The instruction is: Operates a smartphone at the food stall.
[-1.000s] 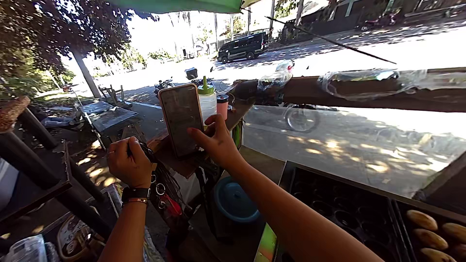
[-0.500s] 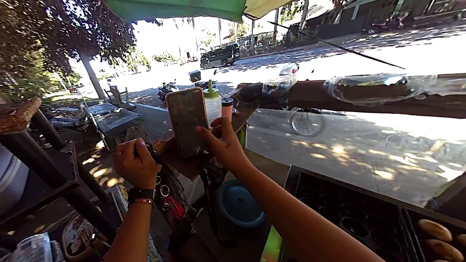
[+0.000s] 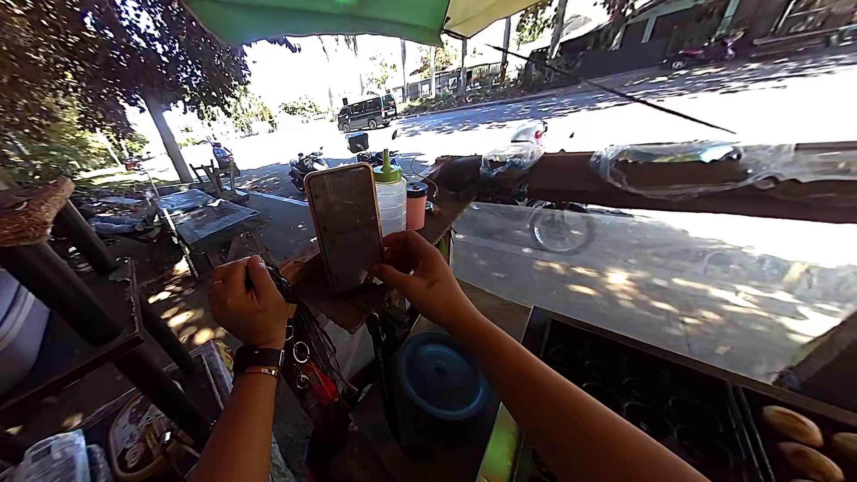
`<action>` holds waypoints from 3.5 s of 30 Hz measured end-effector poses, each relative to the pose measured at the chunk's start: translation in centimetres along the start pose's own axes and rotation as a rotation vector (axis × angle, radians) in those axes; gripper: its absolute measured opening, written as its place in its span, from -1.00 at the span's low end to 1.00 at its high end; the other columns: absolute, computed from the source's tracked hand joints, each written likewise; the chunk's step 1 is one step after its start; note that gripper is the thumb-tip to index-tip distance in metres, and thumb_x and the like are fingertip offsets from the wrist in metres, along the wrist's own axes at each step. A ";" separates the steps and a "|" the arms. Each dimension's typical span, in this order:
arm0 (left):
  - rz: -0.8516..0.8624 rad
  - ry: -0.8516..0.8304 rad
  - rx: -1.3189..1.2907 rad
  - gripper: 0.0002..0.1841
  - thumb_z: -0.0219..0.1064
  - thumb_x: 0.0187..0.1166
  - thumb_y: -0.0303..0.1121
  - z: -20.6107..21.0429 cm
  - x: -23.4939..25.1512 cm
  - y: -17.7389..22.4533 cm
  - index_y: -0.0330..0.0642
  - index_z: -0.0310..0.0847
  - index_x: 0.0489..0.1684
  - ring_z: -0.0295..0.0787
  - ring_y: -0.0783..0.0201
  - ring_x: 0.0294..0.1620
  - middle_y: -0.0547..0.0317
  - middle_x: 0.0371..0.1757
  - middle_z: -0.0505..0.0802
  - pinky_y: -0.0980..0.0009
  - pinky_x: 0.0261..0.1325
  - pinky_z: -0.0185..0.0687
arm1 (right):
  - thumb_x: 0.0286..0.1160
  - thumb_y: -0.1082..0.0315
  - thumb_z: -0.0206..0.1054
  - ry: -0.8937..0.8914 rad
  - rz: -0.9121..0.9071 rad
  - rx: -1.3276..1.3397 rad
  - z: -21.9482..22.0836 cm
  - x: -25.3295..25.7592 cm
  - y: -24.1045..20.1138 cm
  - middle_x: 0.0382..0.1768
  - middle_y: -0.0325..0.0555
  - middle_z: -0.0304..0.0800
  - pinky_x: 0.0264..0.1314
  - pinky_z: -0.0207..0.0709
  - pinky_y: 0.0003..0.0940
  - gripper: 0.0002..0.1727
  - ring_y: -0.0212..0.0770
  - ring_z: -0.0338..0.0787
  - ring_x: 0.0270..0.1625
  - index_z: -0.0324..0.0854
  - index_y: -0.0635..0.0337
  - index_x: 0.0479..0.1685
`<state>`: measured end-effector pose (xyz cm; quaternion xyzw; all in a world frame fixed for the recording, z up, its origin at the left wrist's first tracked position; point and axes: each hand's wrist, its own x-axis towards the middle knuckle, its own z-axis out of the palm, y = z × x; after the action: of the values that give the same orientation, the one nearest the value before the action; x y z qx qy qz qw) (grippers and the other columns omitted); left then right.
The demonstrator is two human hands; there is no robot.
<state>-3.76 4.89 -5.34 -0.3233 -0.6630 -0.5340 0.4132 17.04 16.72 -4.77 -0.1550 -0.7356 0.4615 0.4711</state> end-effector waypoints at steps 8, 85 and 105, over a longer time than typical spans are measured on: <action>-0.020 -0.019 0.021 -0.65 0.13 0.78 -0.27 -0.2 -0.1 0.1 -0.30 0.81 -0.19 0.73 -0.06 -0.01 -0.19 -0.11 0.82 -0.02 0.10 0.51 | 0.49 0.23 0.49 0.042 0.017 -0.011 0.5 0.2 -0.1 -0.32 -0.24 0.76 -0.23 0.64 -0.50 -0.61 -0.43 0.74 -0.34 0.56 0.19 0.18; 0.022 -0.008 -0.006 -0.65 0.14 0.77 -0.28 -0.1 0.1 -0.2 -0.33 0.80 -0.21 0.74 -0.02 -0.04 -0.19 -0.15 0.82 0.01 0.10 0.53 | 0.48 0.34 0.46 0.074 -0.078 0.015 0.2 -0.1 0.3 -0.25 -0.24 0.83 -0.18 0.67 -0.57 -0.77 -0.47 0.78 -0.26 0.74 0.20 0.04; 0.026 0.006 -0.010 -0.66 0.14 0.76 -0.31 0.0 0.1 -0.2 -0.34 0.81 -0.22 0.74 0.01 -0.06 -0.16 -0.18 0.82 0.08 0.10 0.54 | 0.49 0.24 0.47 0.065 -0.046 0.007 0.5 0.3 0.4 -0.29 -0.22 0.78 -0.21 0.67 -0.53 -0.73 -0.45 0.77 -0.29 0.70 0.19 0.02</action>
<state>-4.02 4.87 -5.33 -0.3324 -0.6549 -0.5326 0.4206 16.36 16.86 -5.02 -0.1512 -0.7218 0.4478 0.5057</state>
